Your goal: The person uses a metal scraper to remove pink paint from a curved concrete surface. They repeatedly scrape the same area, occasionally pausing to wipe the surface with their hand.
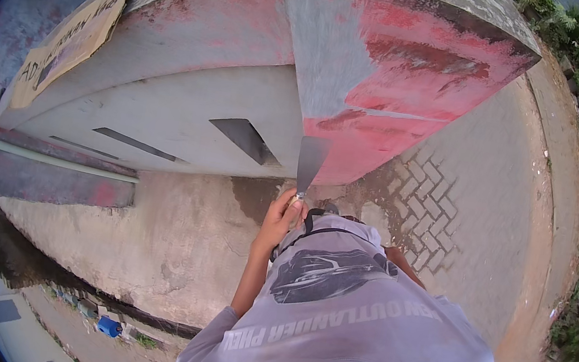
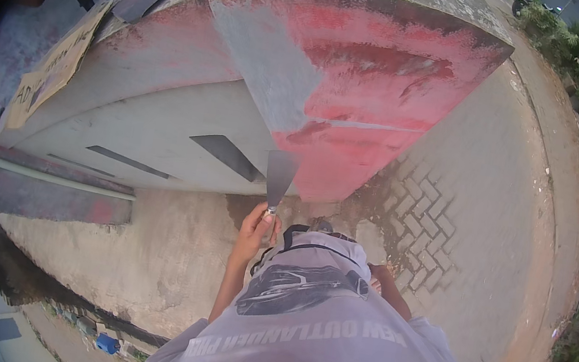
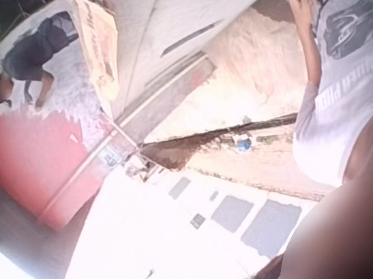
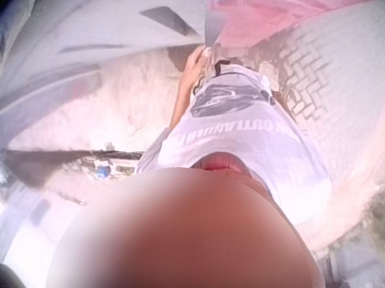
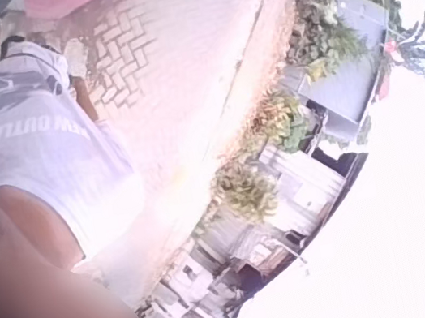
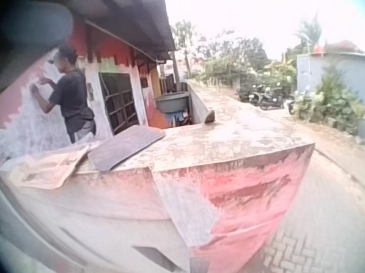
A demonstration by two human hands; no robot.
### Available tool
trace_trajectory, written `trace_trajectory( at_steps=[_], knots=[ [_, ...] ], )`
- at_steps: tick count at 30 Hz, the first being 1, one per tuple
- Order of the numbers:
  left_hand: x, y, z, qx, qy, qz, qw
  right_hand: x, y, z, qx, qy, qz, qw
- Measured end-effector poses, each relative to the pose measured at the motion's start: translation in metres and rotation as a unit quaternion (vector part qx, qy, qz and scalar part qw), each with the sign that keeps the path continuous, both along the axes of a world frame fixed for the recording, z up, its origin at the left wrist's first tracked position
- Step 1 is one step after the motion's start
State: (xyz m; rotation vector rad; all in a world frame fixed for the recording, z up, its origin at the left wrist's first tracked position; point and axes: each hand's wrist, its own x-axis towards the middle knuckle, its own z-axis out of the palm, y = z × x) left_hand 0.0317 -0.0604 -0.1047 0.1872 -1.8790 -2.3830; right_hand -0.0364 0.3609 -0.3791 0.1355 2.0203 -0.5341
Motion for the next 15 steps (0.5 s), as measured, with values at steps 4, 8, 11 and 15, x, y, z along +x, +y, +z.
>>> trace_trajectory(
  at_steps=[4,8,11,15],
  knots=[
    [-0.021,0.008,0.013,-0.014,-0.037,-0.101,0.994,0.088,0.081,-0.035,0.106,-0.074,-0.163,0.978],
    [-0.029,0.025,0.025,-0.041,-0.011,-0.159,0.986,0.126,0.094,-0.037,0.113,-0.07,-0.271,0.953],
    [-0.033,0.035,0.027,-0.093,-0.014,-0.198,0.976,0.112,0.066,-0.037,0.076,-0.015,-0.31,0.948],
    [-0.042,0.061,0.008,-0.101,0.019,-0.224,0.969,0.053,-0.01,-0.001,-0.083,0.127,-0.349,0.925]
  ],
)
